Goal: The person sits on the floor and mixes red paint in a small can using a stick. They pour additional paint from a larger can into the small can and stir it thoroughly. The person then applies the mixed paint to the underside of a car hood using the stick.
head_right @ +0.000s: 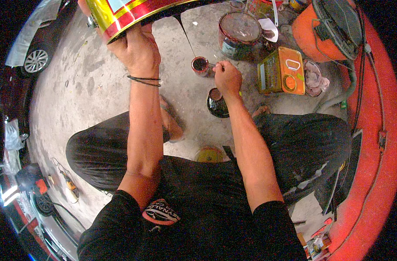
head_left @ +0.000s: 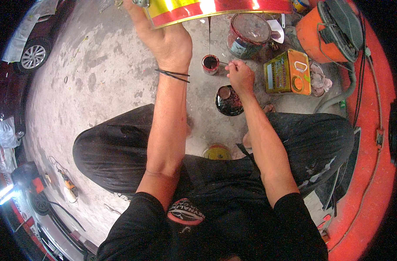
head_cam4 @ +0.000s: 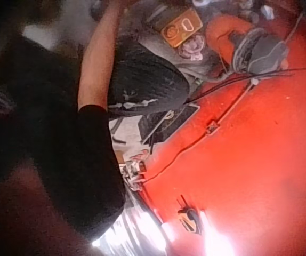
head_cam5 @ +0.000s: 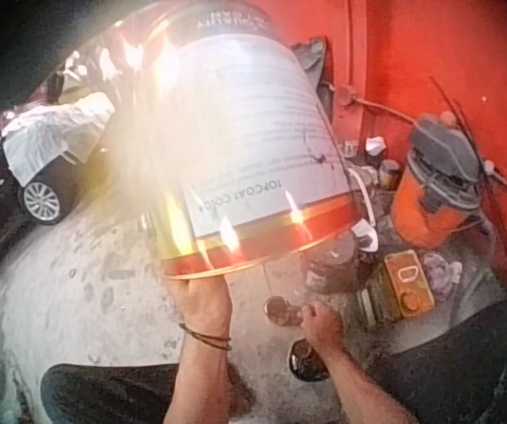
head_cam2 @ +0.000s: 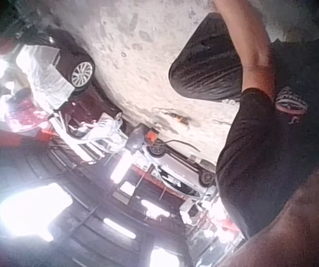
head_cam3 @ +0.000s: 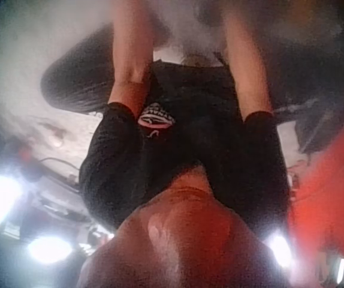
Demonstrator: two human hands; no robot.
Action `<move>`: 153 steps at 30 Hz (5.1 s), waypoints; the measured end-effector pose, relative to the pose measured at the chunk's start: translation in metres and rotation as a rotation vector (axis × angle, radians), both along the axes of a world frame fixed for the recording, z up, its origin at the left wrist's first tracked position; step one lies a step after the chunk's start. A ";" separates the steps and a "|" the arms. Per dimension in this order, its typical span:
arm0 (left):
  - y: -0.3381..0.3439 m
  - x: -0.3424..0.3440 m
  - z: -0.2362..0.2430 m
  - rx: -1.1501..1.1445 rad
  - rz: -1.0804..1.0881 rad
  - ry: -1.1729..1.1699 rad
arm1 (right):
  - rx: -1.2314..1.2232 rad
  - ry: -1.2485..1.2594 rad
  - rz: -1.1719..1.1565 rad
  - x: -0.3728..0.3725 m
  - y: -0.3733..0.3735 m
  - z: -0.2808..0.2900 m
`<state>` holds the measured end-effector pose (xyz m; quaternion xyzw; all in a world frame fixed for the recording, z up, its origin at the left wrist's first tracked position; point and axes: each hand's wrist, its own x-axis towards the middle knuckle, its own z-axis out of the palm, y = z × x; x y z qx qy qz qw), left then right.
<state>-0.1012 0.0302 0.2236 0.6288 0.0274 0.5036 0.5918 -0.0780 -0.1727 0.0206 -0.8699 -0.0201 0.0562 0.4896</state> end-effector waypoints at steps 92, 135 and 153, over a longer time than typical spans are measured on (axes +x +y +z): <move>-0.016 0.013 -0.193 -0.173 -0.029 0.319 | 0.085 0.130 -0.059 -0.010 0.000 0.061; -0.010 0.029 -0.198 -0.190 -0.028 0.304 | -0.270 -0.174 0.120 -0.019 0.015 0.085; -0.014 0.020 -0.191 -0.276 -0.137 0.293 | -0.346 -0.360 0.050 -0.008 0.001 0.068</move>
